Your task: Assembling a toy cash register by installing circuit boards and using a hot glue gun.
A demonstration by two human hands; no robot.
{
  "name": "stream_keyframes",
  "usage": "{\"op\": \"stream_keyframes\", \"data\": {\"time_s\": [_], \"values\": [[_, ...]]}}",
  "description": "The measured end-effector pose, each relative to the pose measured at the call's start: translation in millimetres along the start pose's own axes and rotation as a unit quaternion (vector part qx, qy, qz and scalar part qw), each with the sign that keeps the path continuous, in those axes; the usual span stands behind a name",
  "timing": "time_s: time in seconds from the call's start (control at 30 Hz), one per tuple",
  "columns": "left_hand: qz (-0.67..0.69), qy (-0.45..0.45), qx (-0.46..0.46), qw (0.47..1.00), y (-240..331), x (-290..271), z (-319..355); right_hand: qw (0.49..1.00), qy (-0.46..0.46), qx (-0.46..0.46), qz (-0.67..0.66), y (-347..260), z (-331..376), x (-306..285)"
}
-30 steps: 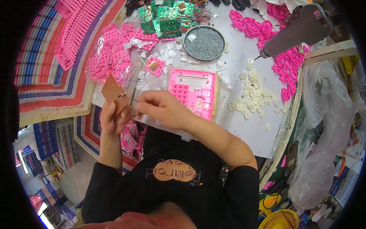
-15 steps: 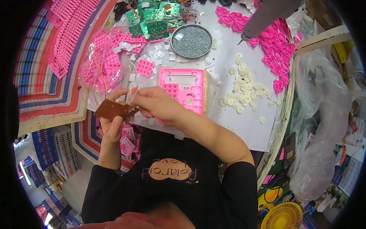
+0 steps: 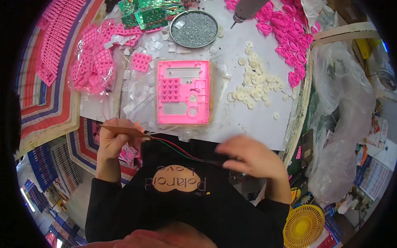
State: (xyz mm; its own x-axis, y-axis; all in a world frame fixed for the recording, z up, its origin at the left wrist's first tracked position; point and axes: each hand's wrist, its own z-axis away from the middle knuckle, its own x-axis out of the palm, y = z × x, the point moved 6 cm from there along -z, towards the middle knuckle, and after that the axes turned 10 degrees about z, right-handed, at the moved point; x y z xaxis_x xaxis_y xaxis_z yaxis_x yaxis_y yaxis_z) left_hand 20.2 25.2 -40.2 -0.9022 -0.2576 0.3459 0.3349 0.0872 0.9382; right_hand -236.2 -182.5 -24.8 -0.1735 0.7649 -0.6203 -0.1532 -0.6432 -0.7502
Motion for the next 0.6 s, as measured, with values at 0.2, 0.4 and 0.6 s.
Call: {"op": "stream_keyframes", "data": {"time_s": [0.2, 0.4, 0.6], "values": [[-0.118, -0.099, -0.091, 0.984, -8.7, 41.4, -33.6, 0.967, 0.24, -0.076, 0.043, -45.5, -5.8, -75.0], [-0.05, -0.035, -0.137, 0.989, -14.6, 47.6, -36.0, 0.96, 0.148, -0.097, 0.217, -46.1, -57.7, -1.5], [-0.084, -0.098, -0.161, 0.978, -30.5, 55.0, -23.2, 0.986, 0.082, -0.144, 0.033, -31.9, -71.9, -7.0]]}}
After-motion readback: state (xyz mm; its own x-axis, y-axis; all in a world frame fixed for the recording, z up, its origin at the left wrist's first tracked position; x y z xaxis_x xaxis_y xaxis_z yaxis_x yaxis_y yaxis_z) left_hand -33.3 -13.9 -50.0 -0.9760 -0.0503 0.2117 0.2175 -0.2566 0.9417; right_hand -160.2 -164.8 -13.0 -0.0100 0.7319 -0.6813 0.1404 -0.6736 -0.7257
